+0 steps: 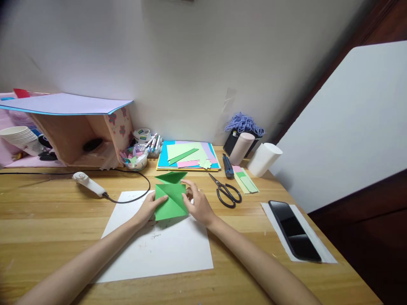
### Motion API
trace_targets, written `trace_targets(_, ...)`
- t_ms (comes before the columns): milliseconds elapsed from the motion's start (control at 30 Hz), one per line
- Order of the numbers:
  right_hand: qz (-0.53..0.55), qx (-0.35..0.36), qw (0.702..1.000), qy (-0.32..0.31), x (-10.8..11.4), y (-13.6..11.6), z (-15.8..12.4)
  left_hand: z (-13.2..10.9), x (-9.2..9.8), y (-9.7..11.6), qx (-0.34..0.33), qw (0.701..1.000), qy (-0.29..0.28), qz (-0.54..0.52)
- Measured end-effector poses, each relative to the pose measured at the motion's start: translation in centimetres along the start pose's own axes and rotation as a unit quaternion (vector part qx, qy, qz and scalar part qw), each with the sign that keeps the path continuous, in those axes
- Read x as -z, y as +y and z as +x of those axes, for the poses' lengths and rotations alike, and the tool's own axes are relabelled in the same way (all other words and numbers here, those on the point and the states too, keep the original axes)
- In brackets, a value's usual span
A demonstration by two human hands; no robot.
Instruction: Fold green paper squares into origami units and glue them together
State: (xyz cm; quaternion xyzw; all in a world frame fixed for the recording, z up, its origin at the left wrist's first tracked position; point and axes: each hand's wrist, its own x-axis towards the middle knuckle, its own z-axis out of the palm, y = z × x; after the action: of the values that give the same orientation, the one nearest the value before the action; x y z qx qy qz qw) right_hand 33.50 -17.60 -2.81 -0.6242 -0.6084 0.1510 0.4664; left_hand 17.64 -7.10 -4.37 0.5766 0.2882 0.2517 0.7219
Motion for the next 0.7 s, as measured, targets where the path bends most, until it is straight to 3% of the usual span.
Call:
trace_targets(133, 0.083, -0.051, 0.995, -0.009, -0.4, 1.6, -0.1, 0.2, 0.1, 0.0, 0.041, 0.999, -0.014, -0.014)
trace_targets(433, 0.148, -0.018, 0.98, -0.134, 0.3, 1.9, 0.0, 0.5, 0.2, 0.3, 0.039, 0.998, 0.047, 0.007)
trace_targets(700, 0.147, -0.035, 0.986, -0.077, 0.1, 2.3, -0.1, 0.5, 0.2, 0.6, 0.038, 0.998, 0.004, 0.043)
